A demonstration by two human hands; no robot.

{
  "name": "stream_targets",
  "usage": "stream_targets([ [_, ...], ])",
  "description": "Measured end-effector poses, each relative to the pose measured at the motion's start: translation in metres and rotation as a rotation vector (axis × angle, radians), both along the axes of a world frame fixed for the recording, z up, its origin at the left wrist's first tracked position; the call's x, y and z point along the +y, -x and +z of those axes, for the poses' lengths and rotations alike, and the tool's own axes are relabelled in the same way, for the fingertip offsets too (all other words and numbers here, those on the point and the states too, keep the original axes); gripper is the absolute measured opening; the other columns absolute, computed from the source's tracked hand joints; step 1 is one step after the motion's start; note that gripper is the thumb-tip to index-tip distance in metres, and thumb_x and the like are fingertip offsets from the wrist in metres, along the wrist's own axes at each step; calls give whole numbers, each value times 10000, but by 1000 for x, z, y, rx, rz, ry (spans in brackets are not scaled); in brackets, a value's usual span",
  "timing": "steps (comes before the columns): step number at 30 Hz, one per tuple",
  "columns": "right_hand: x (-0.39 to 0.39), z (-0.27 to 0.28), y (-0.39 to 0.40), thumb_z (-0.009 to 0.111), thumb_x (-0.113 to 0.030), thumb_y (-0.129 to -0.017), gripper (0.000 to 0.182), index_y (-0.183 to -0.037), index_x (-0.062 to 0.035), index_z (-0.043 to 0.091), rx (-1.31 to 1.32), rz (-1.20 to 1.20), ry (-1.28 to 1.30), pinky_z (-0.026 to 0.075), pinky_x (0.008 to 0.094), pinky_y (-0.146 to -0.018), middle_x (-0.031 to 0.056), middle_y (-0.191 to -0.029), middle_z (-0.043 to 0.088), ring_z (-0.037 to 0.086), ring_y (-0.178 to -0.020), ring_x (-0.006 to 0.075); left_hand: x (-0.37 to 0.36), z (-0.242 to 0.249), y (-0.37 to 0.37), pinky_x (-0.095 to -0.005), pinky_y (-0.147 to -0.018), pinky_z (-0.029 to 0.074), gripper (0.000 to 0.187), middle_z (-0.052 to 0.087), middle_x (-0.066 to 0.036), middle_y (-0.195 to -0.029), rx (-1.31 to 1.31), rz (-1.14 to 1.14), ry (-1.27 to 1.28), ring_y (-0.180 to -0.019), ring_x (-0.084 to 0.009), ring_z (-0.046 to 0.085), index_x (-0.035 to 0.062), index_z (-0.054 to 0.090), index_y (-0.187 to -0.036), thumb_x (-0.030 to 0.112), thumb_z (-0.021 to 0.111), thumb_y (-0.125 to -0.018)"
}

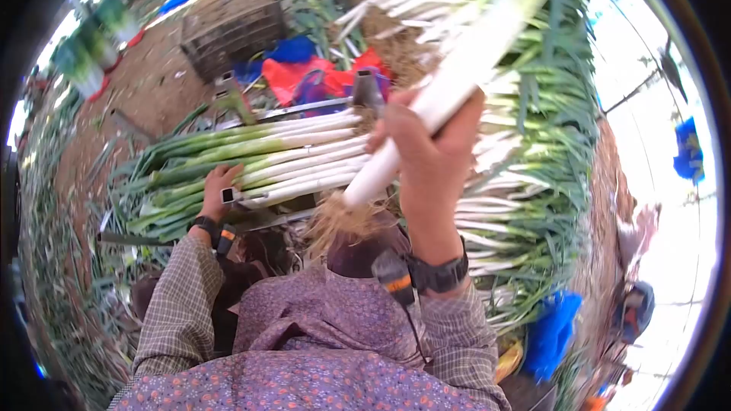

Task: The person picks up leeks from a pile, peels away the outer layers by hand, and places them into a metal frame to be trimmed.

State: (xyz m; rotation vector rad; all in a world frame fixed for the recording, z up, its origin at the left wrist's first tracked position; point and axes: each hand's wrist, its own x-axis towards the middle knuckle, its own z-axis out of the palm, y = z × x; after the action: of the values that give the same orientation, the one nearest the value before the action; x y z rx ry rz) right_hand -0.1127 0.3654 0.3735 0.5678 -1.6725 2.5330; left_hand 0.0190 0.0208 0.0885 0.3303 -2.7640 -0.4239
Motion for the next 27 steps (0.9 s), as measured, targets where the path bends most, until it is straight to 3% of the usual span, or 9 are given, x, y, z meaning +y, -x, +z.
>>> stream_targets([
  [5,-105,-81,67,674,-109,-829,414,-1213,-110,519,531,192,-580,518,346,-666,94,-861,590,631,-746,206,9,0,0,-440,-925,388,415,573,-84,-1075,22,100,8,-1028,-304,505,184,640,-1146,158,656,-733],
  [9,-167,-182,106,523,-366,-910,399,-1278,-213,528,1051,451,-1308,470,447,-803,142,-938,601,601,-924,335,16,5,3,-445,-938,382,408,569,-80,-1074,10,148,-22,-1046,-304,496,185,643,-1129,132,643,-724],
  [11,-177,-250,105,483,-346,-922,377,-1283,-248,526,982,616,-1498,451,502,-826,155,-984,583,578,-977,355,18,3,1,-448,-943,380,392,574,-75,-1067,31,167,-43,-1052,-306,497,181,648,-1094,132,651,-706],
  [13,-184,-270,108,484,-306,-921,381,-1298,-266,514,752,797,-1554,436,534,-842,160,-1014,569,557,-1006,372,18,5,1,-442,-943,381,391,578,-70,-1064,60,164,-35,-1051,-304,499,177,649,-1086,131,656,-698],
  [17,-156,-288,133,560,-247,-861,397,-1258,-275,569,809,694,-1432,462,453,-831,136,-965,568,567,-934,330,20,10,-1,-429,-933,383,365,583,-82,-1035,147,150,-120,-1032,-294,508,154,650,-1077,104,628,-716],
  [21,-118,-290,153,553,-214,-856,342,-1183,-269,637,708,569,-1413,473,427,-832,128,-964,575,571,-943,309,27,15,0,-390,-794,471,188,593,-92,-907,322,219,-388,-916,-302,568,89,659,-870,-18,596,-729],
  [24,-115,-295,151,467,-185,-890,331,-1173,-199,639,737,545,-1510,474,455,-855,151,-1048,590,567,-1007,329,24,34,22,-394,-820,479,240,601,-121,-970,368,227,-216,-953,-317,572,83,653,-930,-31,606,-723],
  [26,-105,-283,143,538,-161,-837,325,-1129,-42,620,828,478,-1275,420,456,-947,170,-1095,595,546,-1042,354,11,34,39,-425,-909,453,312,600,-138,-1083,260,184,-116,-1036,-337,554,75,629,-1033,11,627,-727],
  [27,-95,-256,128,567,-135,-821,342,-1153,-60,600,729,411,-1196,413,428,-941,167,-1092,583,533,-1031,346,2,17,43,-434,-890,458,303,607,-133,-1079,216,161,43,-1025,-333,558,68,632,-1039,55,636,-736],
])
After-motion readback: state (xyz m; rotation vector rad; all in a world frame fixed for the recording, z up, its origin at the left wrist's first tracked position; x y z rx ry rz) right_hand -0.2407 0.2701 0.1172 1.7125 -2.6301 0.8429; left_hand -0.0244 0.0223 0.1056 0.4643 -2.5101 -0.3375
